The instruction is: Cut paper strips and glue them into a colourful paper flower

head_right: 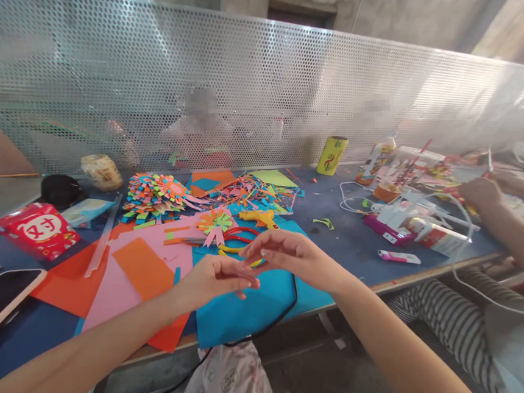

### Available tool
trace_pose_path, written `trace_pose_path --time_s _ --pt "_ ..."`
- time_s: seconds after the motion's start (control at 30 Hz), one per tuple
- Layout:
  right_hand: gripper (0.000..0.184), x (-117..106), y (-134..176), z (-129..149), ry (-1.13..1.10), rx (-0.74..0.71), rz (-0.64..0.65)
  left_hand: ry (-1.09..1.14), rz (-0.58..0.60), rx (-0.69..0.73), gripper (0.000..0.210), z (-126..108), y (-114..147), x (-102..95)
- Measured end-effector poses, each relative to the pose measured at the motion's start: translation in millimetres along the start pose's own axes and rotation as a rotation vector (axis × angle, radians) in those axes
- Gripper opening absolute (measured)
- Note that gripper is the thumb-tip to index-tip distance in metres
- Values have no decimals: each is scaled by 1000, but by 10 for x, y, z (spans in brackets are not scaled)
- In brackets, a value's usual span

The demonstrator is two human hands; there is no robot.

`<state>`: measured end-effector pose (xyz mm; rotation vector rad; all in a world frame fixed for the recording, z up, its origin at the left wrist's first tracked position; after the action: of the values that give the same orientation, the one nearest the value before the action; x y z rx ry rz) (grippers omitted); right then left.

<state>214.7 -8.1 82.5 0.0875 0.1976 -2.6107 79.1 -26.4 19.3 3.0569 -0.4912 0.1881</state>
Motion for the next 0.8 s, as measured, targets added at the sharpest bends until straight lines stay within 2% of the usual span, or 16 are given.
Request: trace_pose_path --time_s 0.17,0.23,0.4,0.57,0.7,0.8 --pt "21 -74 -30 -86 -33 1 -25 74 -232 -1 38 -123 -3 -201" --pt "20 -87 -25 -116 -42 5 -32 115 -287 9 43 -139 -3 -251" --pt "19 -19 -26 -141 -97 -9 -52 188 -272 40 48 -97 -45 -225" --pt "23 111 -48 -160 -168 -74 -60 257 -326 64 45 -111 -59 -244" --pt "25 294 -63 -190 -266 -185 -21 370 -362 93 41 -144 -64 -253" --pt "28 429 -55 -213 -210 -303 -14 433 -425 80 39 -126 -70 -294"
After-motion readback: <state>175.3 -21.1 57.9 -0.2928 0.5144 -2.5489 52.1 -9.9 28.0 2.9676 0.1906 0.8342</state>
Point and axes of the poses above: each hand's wrist, its own y-axis away from the middle knuckle, its own x-axis out of the palm, z = x × y, the point moved 5 cm from there along -y, towards the middle knuckle, and after that the axes turned 12 degrees about -z, right-handed, at the moved point
